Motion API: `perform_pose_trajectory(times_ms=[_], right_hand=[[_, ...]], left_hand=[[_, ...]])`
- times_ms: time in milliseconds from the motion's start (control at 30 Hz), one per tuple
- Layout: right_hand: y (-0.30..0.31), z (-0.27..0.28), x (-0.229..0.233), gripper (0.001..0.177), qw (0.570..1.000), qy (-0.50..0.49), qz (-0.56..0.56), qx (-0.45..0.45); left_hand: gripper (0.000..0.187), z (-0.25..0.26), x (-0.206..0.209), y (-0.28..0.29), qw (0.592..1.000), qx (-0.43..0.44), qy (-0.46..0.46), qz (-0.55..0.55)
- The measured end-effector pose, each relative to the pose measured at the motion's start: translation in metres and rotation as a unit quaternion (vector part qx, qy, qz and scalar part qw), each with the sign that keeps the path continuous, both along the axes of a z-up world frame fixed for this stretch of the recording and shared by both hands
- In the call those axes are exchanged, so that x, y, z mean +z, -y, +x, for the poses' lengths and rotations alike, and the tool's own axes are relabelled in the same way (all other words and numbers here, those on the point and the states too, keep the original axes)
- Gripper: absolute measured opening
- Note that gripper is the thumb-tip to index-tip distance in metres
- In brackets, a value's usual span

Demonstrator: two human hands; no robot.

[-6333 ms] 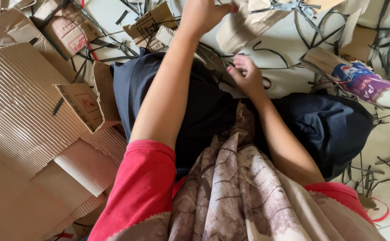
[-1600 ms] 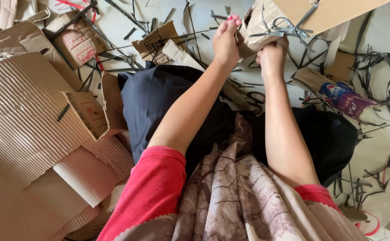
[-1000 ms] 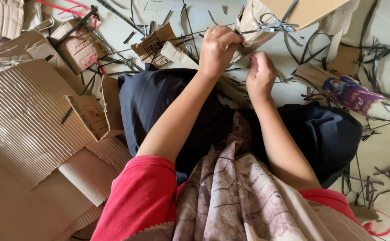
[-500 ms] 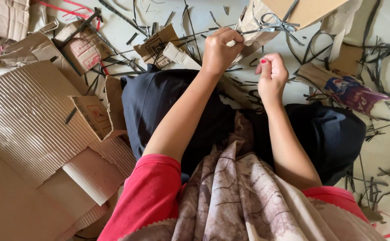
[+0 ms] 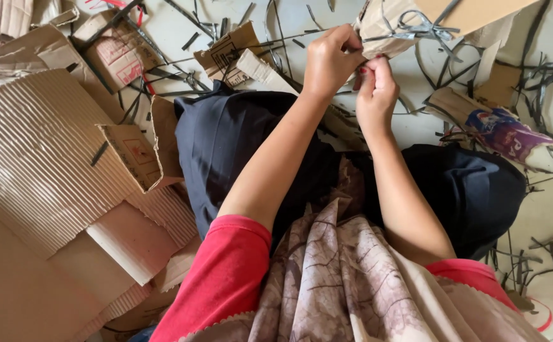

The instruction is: Wrapping furniture components in cardboard and securing them with plastic ties for protection.

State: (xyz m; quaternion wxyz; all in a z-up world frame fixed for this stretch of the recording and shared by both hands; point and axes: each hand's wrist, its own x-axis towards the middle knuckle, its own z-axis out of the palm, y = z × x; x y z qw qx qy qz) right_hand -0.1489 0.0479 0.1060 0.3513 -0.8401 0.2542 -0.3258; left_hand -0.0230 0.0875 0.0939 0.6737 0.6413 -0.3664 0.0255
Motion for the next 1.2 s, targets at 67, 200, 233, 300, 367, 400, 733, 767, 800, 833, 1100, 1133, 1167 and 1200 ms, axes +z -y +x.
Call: perform_pose_trajectory(times_ms=[67, 200, 233, 300, 367, 400, 733, 767, 800, 833, 1100, 1133, 1167, 1200], right_hand=[[0.000, -0.003, 0.000, 0.011, 1.000, 0.001, 0.006, 0.008], [0.029, -0.052, -0.008, 0.014, 0.990, -0.129, 0.049, 0.015], [0.039, -0.066, -0.013, 0.014, 0.988, -0.143, 0.056, 0.002], [0.050, -0.082, -0.011, 0.015, 0.985, -0.158, 0.066, -0.017], [0.052, -0.086, 0.001, 0.023, 0.962, -0.236, 0.140, -0.013], [0.053, -0.089, -0.003, 0.023, 0.961, -0.235, 0.144, -0.019], [0.144, -0.162, -0.108, 0.019, 0.864, -0.460, 0.140, -0.147], [0.154, -0.163, -0.125, 0.013, 0.831, -0.535, 0.061, -0.139], [0.146, -0.159, -0.131, 0.013, 0.831, -0.535, 0.063, -0.140], [0.137, -0.155, -0.137, 0.012, 0.851, -0.514, 0.061, -0.087], [0.032, -0.106, -0.127, 0.023, 0.909, -0.410, 0.034, 0.070], [0.035, -0.105, -0.120, 0.015, 0.926, -0.373, 0.023, 0.047], [0.040, -0.100, -0.112, 0.007, 0.943, -0.333, 0.010, 0.024], [0.037, -0.092, -0.107, 0.007, 0.942, -0.334, 0.010, 0.027]], left_hand=[[0.026, 0.002, 0.002, -0.004, 0.998, -0.048, -0.042, 0.001], [0.024, 0.013, -0.007, -0.002, 0.996, -0.072, -0.009, 0.044], [0.022, 0.015, -0.004, -0.004, 0.996, -0.079, -0.006, 0.041], [0.021, 0.017, -0.002, -0.003, 0.995, -0.092, -0.006, 0.040], [0.025, 0.016, -0.002, -0.001, 0.993, -0.112, -0.010, 0.031], [0.025, 0.014, 0.000, -0.004, 0.992, -0.119, -0.009, 0.033], [0.026, 0.012, 0.015, -0.010, 0.988, -0.134, -0.018, 0.075], [0.029, 0.012, 0.020, -0.011, 0.988, -0.136, 0.001, 0.070], [0.029, 0.016, 0.021, -0.013, 0.988, -0.138, 0.002, 0.071], [0.026, 0.021, 0.021, -0.015, 0.980, -0.170, -0.021, 0.098], [0.023, 0.046, 0.033, -0.043, 0.971, -0.170, -0.011, 0.165], [0.025, 0.047, 0.035, -0.045, 0.970, -0.173, -0.012, 0.171], [0.026, 0.049, 0.037, -0.047, 0.969, -0.174, -0.011, 0.174], [0.026, 0.052, 0.035, -0.049, 0.969, -0.172, -0.012, 0.175]])
